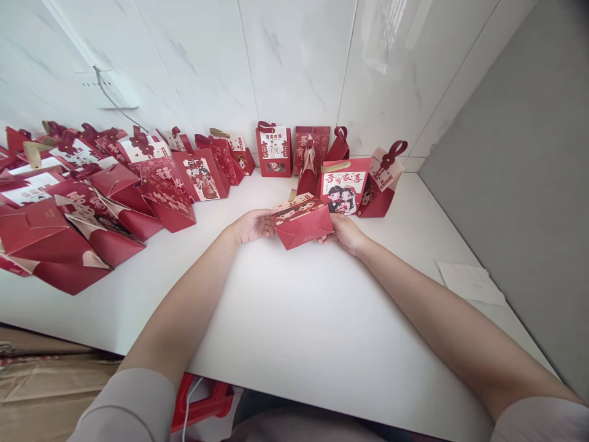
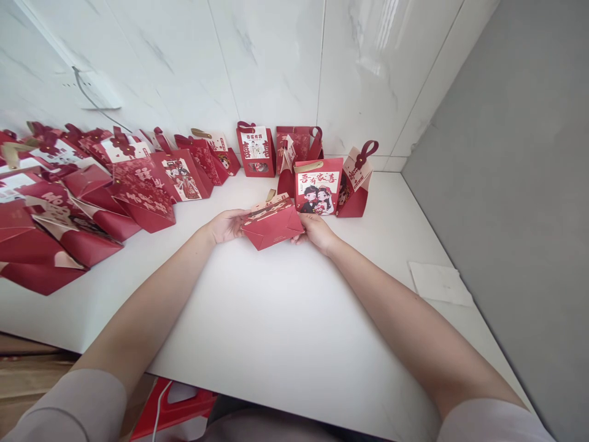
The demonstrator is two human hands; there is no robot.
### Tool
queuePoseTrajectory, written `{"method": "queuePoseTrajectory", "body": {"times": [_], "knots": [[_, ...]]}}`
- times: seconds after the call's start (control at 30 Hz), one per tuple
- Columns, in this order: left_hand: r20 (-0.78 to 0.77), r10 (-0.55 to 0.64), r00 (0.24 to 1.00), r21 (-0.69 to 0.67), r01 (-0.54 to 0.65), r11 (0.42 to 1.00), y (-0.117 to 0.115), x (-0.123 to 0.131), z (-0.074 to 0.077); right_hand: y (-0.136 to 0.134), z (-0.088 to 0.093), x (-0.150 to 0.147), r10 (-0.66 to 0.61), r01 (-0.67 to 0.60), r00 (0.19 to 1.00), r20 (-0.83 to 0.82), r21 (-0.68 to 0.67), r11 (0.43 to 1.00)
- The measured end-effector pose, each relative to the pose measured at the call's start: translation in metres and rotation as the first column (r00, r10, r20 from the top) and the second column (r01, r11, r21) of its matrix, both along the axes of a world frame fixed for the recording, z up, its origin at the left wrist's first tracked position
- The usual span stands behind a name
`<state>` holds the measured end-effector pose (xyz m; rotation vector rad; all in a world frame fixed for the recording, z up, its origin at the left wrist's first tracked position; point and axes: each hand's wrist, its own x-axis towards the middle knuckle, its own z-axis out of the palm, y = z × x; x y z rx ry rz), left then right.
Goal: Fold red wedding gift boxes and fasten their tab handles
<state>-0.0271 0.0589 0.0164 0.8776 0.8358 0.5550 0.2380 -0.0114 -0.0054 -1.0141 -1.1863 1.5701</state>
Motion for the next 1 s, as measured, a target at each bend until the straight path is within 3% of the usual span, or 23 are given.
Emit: {"method": "queuePoseTrajectory", "body": {"times": [0.4,0.5,0.57,0.63,0.7,0.77,0.83,0.9,1.0], "knots": [[-0.002,0.001,1.000,-0.008,-0.001,1.000,-0.001,0.001,0.001,0.002,-0.006,0.000,0.019,-0.020,0.999,0.027,0.022,1.000],[-0.025,0.009,1.000,0.022,-0.008,1.000,-0.003,0.002,-0.001,-0.003,-0.005,-0.006,-0.043,0.037,0.996,0.080,0.086,0.996],[-0.013,-0.006,1.000,0.107,0.008,0.994,-0.005,0.002,0.002,-0.011,-0.002,-0.010,-0.194,0.158,0.973,0.128,0.247,0.956],[0.004,-0.008,1.000,0.234,0.007,0.972,-0.007,0.002,0.008,-0.022,0.001,-0.015,-0.378,0.275,0.913,0.152,0.452,0.848],[-0.002,0.024,1.000,0.356,-0.022,0.934,-0.008,0.001,0.020,-0.033,0.006,-0.019,-0.474,0.295,0.862,0.178,0.585,0.755],[-0.073,0.062,0.995,0.464,-0.021,0.885,-0.008,-0.001,0.033,-0.043,0.011,-0.022,-0.462,0.203,0.854,0.238,0.666,0.718],[-0.195,0.122,0.973,0.577,0.013,0.817,-0.007,-0.005,0.047,-0.050,0.014,-0.026,-0.359,0.006,0.871,0.335,0.723,0.691],[-0.305,0.240,0.922,0.657,0.021,0.753,-0.006,-0.011,0.061,-0.054,0.014,-0.029,-0.242,-0.180,0.870,0.430,0.733,0.656],[-0.374,0.424,0.825,0.697,-0.052,0.715,-0.010,-0.019,0.083,-0.054,0.011,-0.031,-0.173,-0.291,0.844,0.507,0.705,0.647]]}}
